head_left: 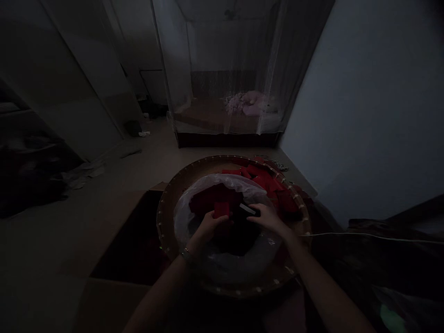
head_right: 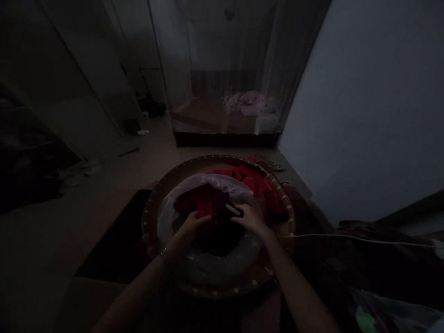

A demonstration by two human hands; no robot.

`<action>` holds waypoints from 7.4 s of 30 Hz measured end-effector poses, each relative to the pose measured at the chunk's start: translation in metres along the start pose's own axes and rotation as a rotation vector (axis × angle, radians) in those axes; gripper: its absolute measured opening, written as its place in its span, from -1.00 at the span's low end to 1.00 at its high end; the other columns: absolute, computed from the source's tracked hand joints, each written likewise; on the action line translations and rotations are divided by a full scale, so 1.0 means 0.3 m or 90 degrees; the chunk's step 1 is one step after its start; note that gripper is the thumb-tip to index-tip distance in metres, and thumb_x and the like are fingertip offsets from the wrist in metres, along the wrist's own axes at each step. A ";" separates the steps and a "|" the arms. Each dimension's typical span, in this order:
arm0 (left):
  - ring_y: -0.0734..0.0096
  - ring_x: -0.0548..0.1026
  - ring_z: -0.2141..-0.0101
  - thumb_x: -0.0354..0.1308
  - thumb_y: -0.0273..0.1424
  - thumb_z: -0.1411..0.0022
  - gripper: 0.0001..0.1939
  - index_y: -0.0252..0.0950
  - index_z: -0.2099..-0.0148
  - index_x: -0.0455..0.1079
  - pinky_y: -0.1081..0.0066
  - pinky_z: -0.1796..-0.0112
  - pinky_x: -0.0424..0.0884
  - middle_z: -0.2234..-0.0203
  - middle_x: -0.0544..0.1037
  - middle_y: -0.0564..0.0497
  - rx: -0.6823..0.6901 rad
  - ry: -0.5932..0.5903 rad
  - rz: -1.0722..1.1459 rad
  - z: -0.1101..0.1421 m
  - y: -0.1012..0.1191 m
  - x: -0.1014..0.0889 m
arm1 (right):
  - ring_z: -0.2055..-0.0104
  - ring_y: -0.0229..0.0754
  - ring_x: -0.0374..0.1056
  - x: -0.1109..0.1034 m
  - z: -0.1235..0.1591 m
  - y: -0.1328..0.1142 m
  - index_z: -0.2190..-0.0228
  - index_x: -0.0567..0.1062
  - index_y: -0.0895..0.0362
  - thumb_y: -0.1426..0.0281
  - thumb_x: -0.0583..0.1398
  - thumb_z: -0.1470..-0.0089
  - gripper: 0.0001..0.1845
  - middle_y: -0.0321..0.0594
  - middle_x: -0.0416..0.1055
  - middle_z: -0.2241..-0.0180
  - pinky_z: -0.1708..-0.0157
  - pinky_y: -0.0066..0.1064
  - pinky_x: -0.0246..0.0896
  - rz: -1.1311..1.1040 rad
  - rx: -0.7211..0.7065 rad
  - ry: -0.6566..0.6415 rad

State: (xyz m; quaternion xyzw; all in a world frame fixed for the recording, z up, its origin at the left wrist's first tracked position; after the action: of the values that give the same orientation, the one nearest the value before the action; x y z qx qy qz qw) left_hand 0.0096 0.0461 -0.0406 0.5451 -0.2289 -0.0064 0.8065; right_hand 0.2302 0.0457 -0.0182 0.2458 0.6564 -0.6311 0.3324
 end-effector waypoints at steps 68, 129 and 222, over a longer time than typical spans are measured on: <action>0.44 0.50 0.56 0.39 -0.42 0.25 -0.59 -0.44 0.26 0.47 0.50 0.50 0.39 0.56 0.55 -0.02 -0.129 -0.191 -0.228 0.035 -0.006 0.032 | 0.18 -0.04 0.42 -0.042 -0.052 -0.069 0.27 0.58 0.12 0.19 0.26 0.12 -0.64 -0.18 0.54 0.25 0.17 -0.31 0.27 -0.135 -0.018 -0.030; 0.55 0.43 0.56 0.22 -0.24 0.04 -0.61 -0.36 0.18 0.34 0.52 0.49 0.33 0.47 0.48 0.01 0.247 0.287 0.002 0.004 0.083 -0.069 | 0.12 -0.07 0.21 0.232 -0.123 -0.208 0.23 0.55 -0.03 0.41 0.13 -0.10 -0.76 -0.10 0.36 0.13 0.22 -0.31 0.23 0.284 -0.309 0.103; 0.43 0.45 0.56 0.19 -0.33 0.00 -0.84 -0.28 0.37 0.52 0.52 0.56 0.33 0.57 0.56 0.06 0.294 0.128 -0.466 0.076 0.093 -0.076 | 0.44 -0.22 0.38 0.124 0.015 -0.211 0.29 0.52 0.19 0.23 0.27 0.14 -0.64 -0.23 0.49 0.42 0.43 -0.38 0.33 -0.397 0.004 -0.071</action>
State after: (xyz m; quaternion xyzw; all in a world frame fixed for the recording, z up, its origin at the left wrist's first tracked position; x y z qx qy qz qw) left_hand -0.0260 0.0434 -0.0174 0.7538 0.0635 -0.1869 0.6268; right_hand 0.1594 0.0323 -0.0038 -0.0010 0.6791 -0.7169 0.1576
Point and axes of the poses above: each hand's wrist, its own z-axis away from the middle knuckle, its own x-axis out of the palm, y = z × x, the point moved 3 cm from there along -z, towards the middle knuckle
